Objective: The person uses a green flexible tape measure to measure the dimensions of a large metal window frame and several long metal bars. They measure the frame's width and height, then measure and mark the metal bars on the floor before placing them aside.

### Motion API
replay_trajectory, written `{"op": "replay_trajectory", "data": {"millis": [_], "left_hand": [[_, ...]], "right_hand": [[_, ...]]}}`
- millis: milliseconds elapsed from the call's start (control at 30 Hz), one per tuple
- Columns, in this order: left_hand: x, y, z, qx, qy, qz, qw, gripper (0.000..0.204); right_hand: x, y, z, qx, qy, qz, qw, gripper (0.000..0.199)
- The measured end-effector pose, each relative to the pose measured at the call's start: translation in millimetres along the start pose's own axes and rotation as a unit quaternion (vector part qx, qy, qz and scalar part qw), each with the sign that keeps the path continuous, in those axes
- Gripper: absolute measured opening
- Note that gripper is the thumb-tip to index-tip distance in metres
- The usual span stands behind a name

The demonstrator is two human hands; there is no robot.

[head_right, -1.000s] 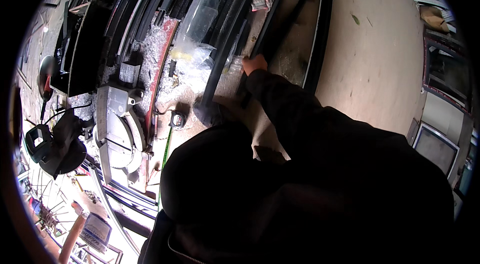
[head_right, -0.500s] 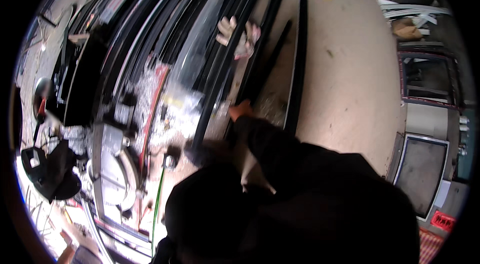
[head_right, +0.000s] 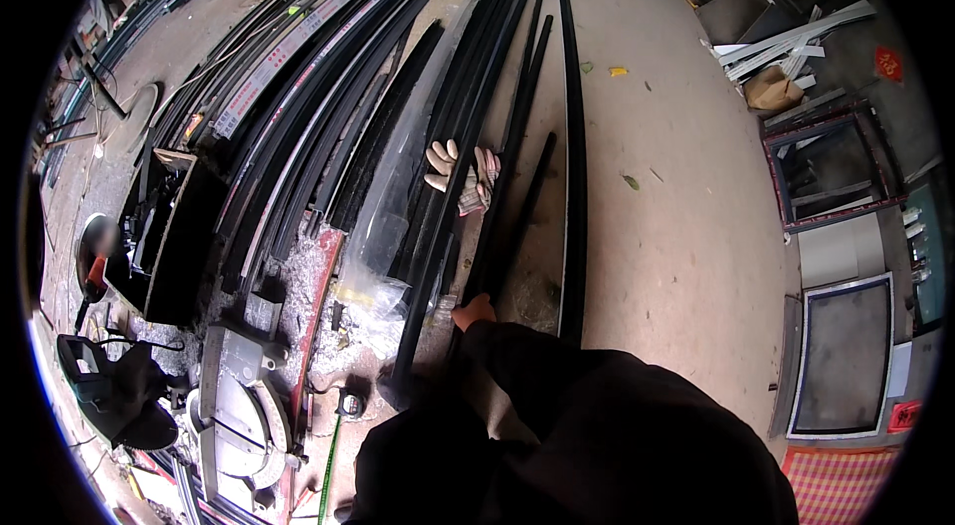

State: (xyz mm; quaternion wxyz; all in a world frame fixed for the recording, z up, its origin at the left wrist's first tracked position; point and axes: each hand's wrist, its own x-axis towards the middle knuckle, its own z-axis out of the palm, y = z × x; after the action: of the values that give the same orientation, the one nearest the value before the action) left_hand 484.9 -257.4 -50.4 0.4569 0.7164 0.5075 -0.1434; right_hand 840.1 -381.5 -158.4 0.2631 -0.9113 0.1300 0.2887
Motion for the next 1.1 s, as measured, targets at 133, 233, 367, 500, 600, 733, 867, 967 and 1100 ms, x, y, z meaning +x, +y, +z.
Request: {"op": "replay_trajectory", "data": {"millis": [133, 233, 367, 500, 600, 733, 867, 967, 1100], "left_hand": [[-12.7, 16.4, -9.0, 0.003, 0.001, -0.005, 1.0, 0.033], [-12.5, 8.3, -8.3, -0.003, 0.016, 0.0, 1.0, 0.034], [-8.1, -7.9, -2.2, -0.026, 0.019, 0.034, 0.999, 0.035], [-15.4, 9.9, -10.0, -0.005, -0.014, 0.023, 1.0, 0.035], [-13.1, -4.2, -3.7, -0.05, 0.004, 0.047, 0.998, 0.034], [-4.5, -34.7, 7.1, -0.026, 0.031, 0.045, 0.998, 0.031], [-2.0, -54.6, 11.5, -0.043, 0.042, 0.046, 0.997, 0.028], [-0.9, -51.9, 13.5, -0.05, 0.021, 0.038, 0.998, 0.029], [-5.1, -39.9, 9.6, -0.077, 0.011, 0.059, 0.995, 0.028]], "right_hand": [[-12.8, -2.7, -6.1, -0.045, 0.076, -0.039, 0.995, 0.064], [-31.0, -19.5, -5.2, -0.039, 0.182, -0.129, 0.974, 0.06], [-65.6, -46.1, 6.6, 0.109, 0.09, -0.204, 0.969, 0.063], [-70.2, -51.3, 44.4, 0.138, 0.033, -0.094, 0.985, 0.071], [-69.3, -53.1, 57.0, 0.154, 0.062, -0.083, 0.983, 0.069], [-72.1, -64.6, 52.6, 0.212, 0.018, -0.085, 0.973, 0.064], [-75.2, -74.6, 42.2, 0.177, -0.023, -0.07, 0.981, 0.06], [-50.7, -45.1, 82.9, 0.18, 0.057, -0.057, 0.98, 0.05], [-37.6, -28.1, 109.7, 0.231, 0.042, 0.021, 0.972, 0.051]]}}
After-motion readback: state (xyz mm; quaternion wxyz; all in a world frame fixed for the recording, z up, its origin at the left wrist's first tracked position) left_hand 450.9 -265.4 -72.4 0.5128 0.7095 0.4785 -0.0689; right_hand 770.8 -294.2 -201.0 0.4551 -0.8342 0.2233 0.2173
